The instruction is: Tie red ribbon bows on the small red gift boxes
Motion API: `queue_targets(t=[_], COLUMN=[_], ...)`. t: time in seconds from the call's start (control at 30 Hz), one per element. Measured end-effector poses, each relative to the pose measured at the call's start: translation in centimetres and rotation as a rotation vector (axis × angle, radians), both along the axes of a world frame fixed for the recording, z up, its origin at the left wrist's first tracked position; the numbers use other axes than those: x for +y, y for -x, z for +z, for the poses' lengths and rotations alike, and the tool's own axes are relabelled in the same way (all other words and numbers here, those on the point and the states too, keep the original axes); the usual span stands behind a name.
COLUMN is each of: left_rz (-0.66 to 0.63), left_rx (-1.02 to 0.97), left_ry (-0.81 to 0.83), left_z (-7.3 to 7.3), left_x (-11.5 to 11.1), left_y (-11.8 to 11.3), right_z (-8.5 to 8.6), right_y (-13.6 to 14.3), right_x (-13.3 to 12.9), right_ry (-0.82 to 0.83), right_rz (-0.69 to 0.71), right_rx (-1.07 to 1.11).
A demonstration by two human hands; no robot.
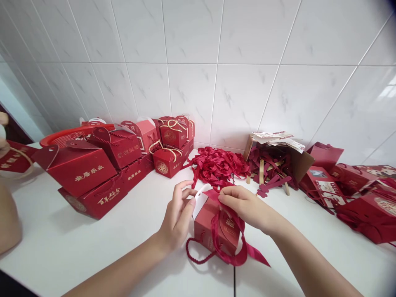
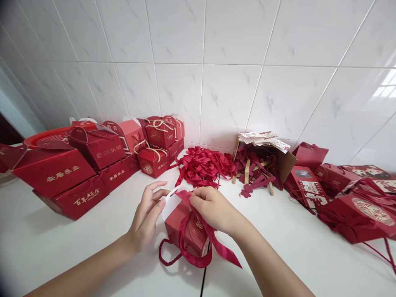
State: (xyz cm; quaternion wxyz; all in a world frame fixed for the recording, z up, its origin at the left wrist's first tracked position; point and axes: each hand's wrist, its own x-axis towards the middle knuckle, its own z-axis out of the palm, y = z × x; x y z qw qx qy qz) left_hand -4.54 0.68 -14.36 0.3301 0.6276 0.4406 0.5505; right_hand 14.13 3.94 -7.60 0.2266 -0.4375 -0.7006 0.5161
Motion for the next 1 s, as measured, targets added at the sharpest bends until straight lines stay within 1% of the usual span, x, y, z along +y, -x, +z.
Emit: queue_targets(t=[0.13, 0.23, 0.37, 0.5, 0.57, 0.67, 0.73, 0.83, 0.9, 1.0], left_rz=[0.009, -0.026, -0.043, -0.04, -0.021, -0.04, -0.04, 0.073, 0.168, 0.287], left_rx=[0.059, 0.107, 0.146, 0.167, 0.124, 0.038, 0.074, 0.314, 0.44, 0.471], left_ry=[-0.029, -0.067, -0.082, -0.004, 0.052, 0.133, 0.144, 0.096, 0.075, 0.049], left_z=[0.3, 0.6, 1.1, 1.8, 2.1, 2.5, 2.6, 2.6, 2.6, 2.9], left_x=[-0.2, -0.2, -0.2, 0.1, 0.4, 1.1, 1.7, 2.7, 3.4, 4.1], left_y=[-0.2, -0.2, 0.0, -0.1, -0.4, -0.9, -0.7, 0.9, 2.8, 5.4], right_z=[-0.4, -0.6, -0.8, -0.9, -0.9, -0.9, -0.8, -0.1, 0.7, 1.8], right_y=[0.2, 0.4, 0.6, 0.8, 0.9, 1.2, 1.3, 0.9, -0.1, -2.6], right_x=[0.0, 0.0, 0.0, 0.3, 0.5, 0.6, 0.4, -0.2, -0.9, -2.1], right_ry=[-0.018, -0.02, -0.057, -0.091, -0.108, -0.133, -0.163, -0.221, -0.325, -0.463], right_rz=[0.035, 0.073, 0.044, 0.024, 0.015, 0.034, 0.04, -0.005, -0.065, -0.174], right_rx=[0.006, 0.016, -0.007, -0.045, -0.062, -0.076, -0.089, -0.082, -0.078, -0.125])
